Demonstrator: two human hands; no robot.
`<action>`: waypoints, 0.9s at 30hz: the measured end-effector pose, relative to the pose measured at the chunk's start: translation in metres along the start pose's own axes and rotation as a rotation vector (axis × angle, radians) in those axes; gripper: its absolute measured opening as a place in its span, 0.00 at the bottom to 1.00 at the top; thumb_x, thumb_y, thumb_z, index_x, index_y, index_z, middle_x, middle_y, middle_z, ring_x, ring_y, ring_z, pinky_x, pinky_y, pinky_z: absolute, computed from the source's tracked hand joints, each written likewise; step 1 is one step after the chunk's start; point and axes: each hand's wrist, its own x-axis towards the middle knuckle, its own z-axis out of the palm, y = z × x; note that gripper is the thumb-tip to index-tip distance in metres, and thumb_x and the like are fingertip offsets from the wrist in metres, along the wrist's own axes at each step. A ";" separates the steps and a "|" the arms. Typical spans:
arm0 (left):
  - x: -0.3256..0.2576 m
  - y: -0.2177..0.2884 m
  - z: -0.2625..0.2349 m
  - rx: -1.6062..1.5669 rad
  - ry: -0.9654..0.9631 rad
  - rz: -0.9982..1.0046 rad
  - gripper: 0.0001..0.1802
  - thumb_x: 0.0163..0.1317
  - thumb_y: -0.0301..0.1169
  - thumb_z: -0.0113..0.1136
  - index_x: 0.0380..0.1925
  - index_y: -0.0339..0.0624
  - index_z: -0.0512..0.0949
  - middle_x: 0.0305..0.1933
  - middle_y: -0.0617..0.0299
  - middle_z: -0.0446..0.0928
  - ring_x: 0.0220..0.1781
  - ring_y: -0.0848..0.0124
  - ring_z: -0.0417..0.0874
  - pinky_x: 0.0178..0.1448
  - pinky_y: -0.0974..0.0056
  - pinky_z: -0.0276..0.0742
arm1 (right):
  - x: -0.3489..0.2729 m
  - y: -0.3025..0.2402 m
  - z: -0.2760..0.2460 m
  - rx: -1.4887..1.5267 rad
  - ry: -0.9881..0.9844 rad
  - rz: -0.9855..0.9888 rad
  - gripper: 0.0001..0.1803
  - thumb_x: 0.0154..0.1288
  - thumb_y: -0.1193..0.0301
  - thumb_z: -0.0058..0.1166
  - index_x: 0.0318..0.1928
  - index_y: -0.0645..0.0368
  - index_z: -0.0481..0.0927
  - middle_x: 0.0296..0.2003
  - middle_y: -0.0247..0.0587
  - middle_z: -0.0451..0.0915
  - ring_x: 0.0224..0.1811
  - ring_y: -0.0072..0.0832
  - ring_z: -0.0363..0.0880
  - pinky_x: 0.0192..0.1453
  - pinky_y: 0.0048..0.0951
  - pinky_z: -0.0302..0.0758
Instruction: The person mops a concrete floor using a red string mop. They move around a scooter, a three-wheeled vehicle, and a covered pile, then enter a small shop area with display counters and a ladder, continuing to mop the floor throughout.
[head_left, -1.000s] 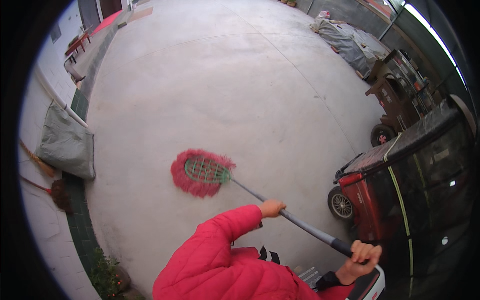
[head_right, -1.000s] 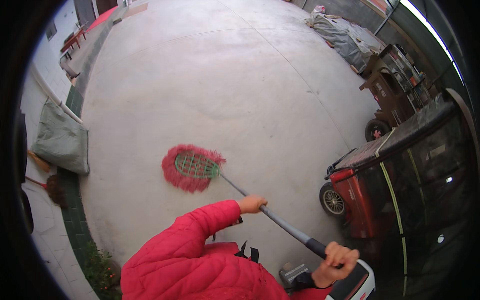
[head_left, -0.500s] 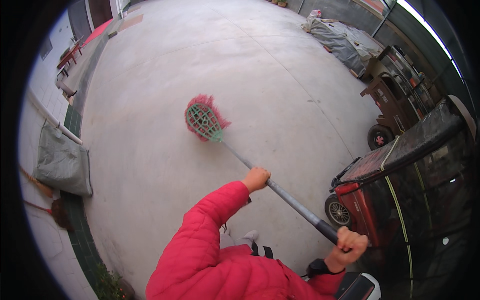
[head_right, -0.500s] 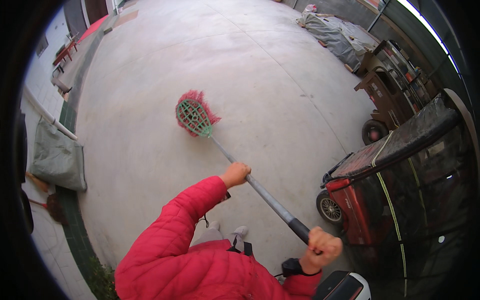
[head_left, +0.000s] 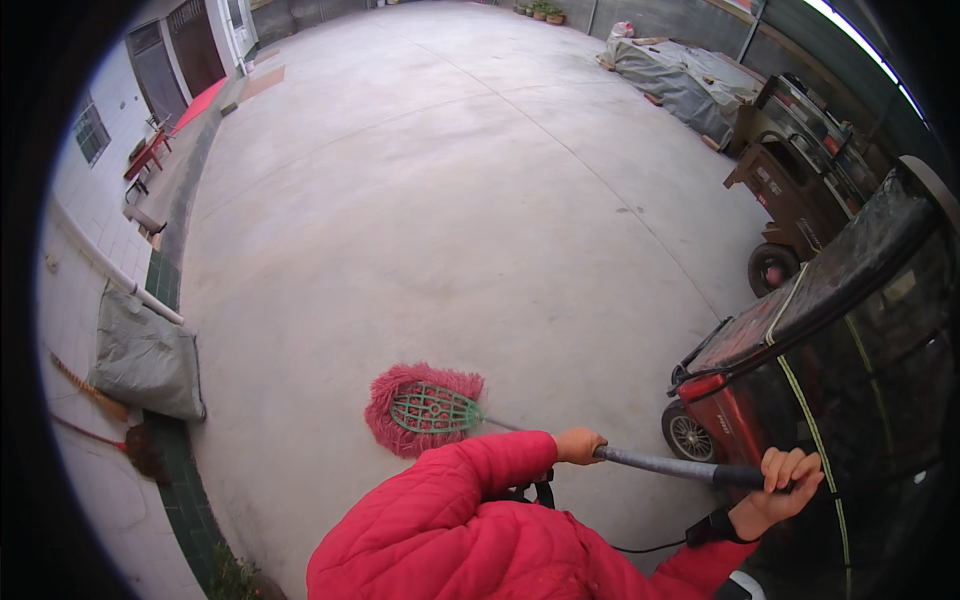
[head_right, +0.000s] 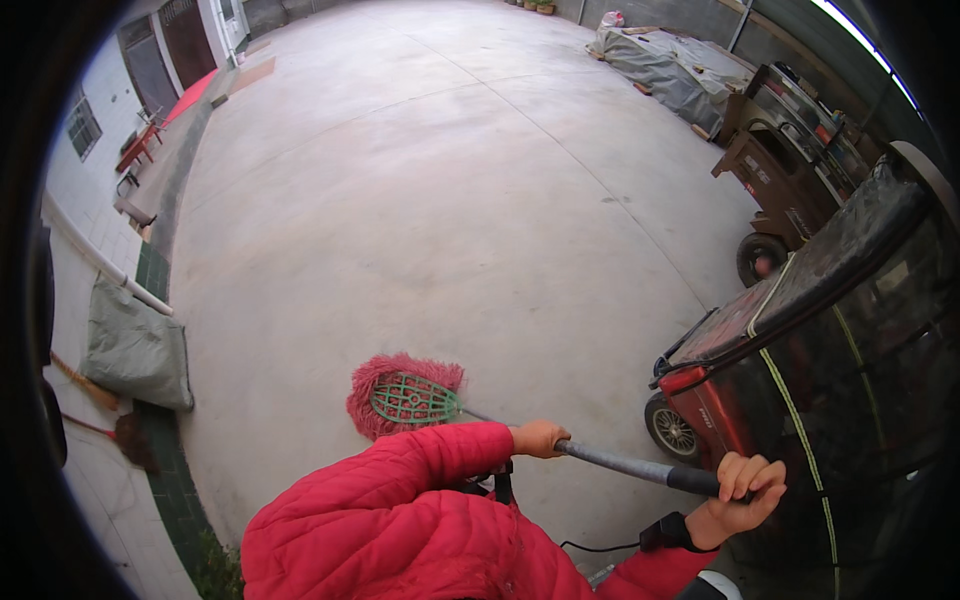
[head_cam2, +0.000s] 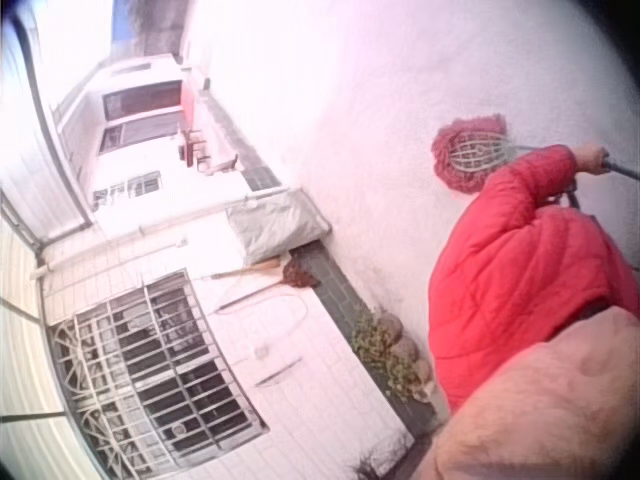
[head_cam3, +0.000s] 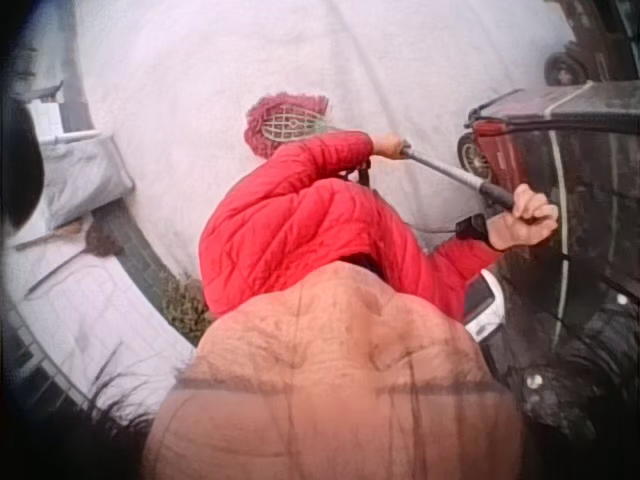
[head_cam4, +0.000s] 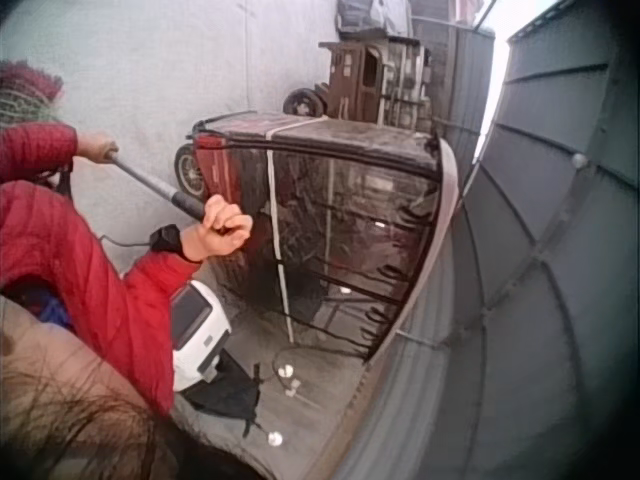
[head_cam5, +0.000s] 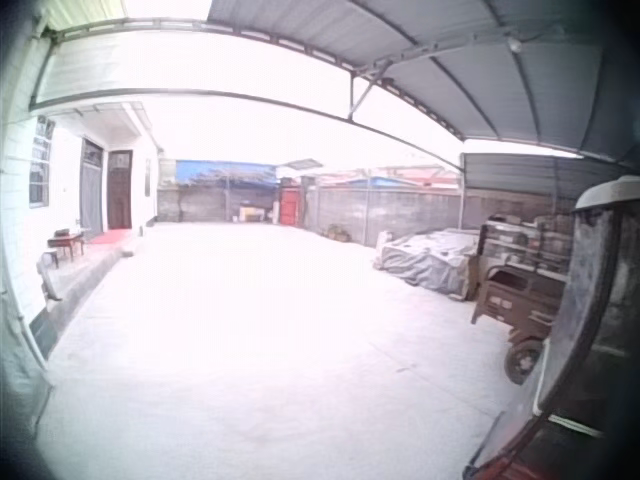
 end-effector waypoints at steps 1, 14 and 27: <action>0.009 -0.009 -0.003 -0.005 0.003 0.000 0.07 0.45 0.35 0.55 0.19 0.44 0.71 0.22 0.54 0.74 0.29 0.52 0.75 0.31 0.52 0.69 | -0.001 0.004 -0.002 -0.021 0.030 -0.008 0.19 0.64 0.56 0.37 0.20 0.53 0.57 0.10 0.29 0.57 0.07 0.17 0.53 0.20 0.21 0.54; 0.119 -0.244 -0.184 0.422 -0.011 -0.278 0.05 0.45 0.30 0.52 0.24 0.49 0.76 0.25 0.56 0.76 0.33 0.58 0.78 0.34 0.55 0.73 | 0.027 0.239 0.050 -0.589 0.173 0.138 0.12 0.58 0.75 0.36 0.18 0.56 0.55 0.12 0.32 0.56 0.12 0.21 0.54 0.18 0.23 0.56; 0.171 -0.087 -0.135 0.265 -0.473 0.333 0.09 0.43 0.37 0.57 0.23 0.45 0.75 0.24 0.53 0.75 0.30 0.53 0.77 0.35 0.55 0.73 | -0.017 0.074 0.003 -0.865 0.778 -0.298 0.14 0.61 0.70 0.35 0.19 0.54 0.53 0.15 0.28 0.49 0.15 0.17 0.48 0.20 0.20 0.52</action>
